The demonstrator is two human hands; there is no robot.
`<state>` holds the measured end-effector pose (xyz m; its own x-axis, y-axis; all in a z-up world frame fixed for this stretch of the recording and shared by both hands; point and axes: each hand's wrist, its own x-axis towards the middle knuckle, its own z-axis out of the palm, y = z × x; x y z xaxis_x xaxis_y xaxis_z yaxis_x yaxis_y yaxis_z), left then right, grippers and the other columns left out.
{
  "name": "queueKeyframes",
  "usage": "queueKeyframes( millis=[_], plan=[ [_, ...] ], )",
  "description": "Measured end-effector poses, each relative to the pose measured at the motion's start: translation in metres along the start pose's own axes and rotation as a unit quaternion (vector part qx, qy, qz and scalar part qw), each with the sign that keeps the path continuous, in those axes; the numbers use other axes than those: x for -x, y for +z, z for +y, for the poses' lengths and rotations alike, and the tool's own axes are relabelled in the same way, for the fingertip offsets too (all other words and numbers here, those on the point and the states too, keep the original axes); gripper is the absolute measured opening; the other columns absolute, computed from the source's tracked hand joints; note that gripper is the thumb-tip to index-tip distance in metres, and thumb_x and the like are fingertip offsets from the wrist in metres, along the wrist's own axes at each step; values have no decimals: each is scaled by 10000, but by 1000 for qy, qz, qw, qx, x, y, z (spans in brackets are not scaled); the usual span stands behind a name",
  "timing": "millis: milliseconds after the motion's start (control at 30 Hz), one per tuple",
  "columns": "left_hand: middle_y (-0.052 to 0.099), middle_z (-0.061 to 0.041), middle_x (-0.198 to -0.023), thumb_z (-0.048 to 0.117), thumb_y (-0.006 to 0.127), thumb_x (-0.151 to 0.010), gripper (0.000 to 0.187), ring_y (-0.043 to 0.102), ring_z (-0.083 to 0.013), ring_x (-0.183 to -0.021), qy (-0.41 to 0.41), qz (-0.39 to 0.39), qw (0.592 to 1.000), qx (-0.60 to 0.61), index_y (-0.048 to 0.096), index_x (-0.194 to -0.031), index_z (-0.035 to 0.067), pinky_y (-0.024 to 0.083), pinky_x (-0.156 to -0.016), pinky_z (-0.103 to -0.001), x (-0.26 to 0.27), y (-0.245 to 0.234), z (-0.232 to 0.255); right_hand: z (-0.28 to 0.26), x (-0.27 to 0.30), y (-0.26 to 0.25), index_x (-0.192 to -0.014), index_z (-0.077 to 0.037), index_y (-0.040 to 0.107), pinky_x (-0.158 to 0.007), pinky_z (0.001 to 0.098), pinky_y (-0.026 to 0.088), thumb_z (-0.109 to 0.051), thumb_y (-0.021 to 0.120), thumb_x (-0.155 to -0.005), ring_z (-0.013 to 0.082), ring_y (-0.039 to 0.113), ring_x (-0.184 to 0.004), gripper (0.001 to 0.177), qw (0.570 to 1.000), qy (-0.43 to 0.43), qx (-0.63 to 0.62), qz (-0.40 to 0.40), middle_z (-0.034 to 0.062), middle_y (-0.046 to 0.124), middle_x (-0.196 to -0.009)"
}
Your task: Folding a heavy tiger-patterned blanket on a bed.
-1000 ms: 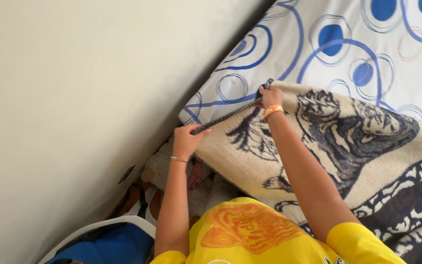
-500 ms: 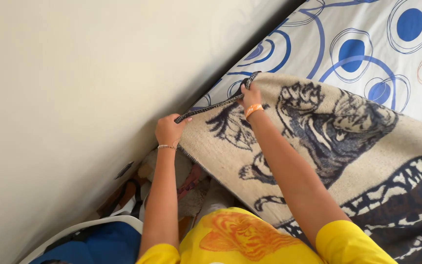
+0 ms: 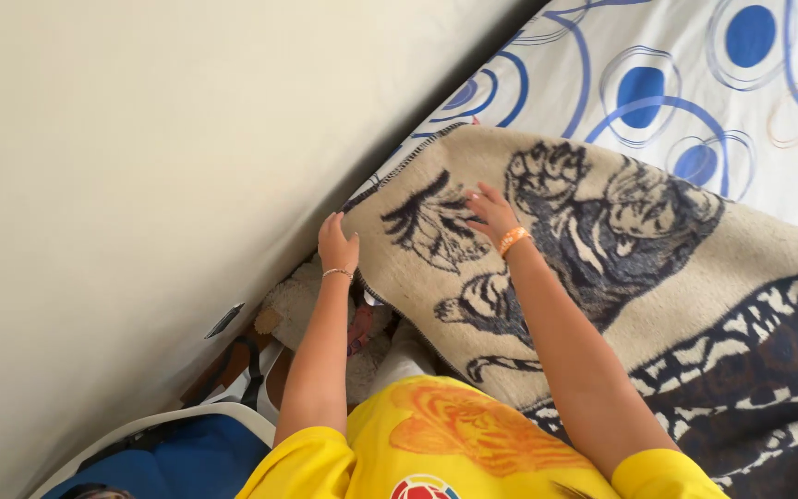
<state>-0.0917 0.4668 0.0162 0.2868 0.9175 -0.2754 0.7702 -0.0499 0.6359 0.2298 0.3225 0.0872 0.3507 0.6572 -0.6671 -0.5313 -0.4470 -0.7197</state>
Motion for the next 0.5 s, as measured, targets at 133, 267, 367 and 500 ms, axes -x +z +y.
queueKeyframes(
  millis=[133,267,367,500],
  plan=[
    [260,-78,-1675,228,747,-868,802,185,-301,-1556,86,12,994,-67,351,-1565,211,153,-1228,-599,43,-21,87,-14,40,-30,-1636,-201,319,-1238,521,318,-171,667,-942,303,331,-1559,778,951,-214,195,108,107,351,-1683],
    [132,-17,-1715,358,800,-847,959,61,-292,-1585,191,33,978,-79,231,-1617,311,40,-1227,-679,76,-22,144,-55,89,-23,-1640,-303,303,-1247,604,198,-193,762,-909,325,124,-1615,870,858,-329,364,150,71,200,-1732],
    [76,19,-1737,384,809,-851,994,4,-291,-1600,217,26,974,-64,205,-1640,344,-8,-1227,-695,102,-9,164,-49,107,-34,-1631,-334,303,-1241,683,88,-265,814,-893,318,56,-1624,900,820,-340,427,171,21,206,-1744],
    [49,32,-1722,416,828,-815,1019,-31,-301,-1587,260,-31,963,-65,204,-1618,357,-39,-1192,-730,133,9,193,-22,139,-66,-1619,-339,301,-1204,723,53,-328,837,-836,318,33,-1608,949,823,-309,428,208,14,169,-1737]
  ],
)
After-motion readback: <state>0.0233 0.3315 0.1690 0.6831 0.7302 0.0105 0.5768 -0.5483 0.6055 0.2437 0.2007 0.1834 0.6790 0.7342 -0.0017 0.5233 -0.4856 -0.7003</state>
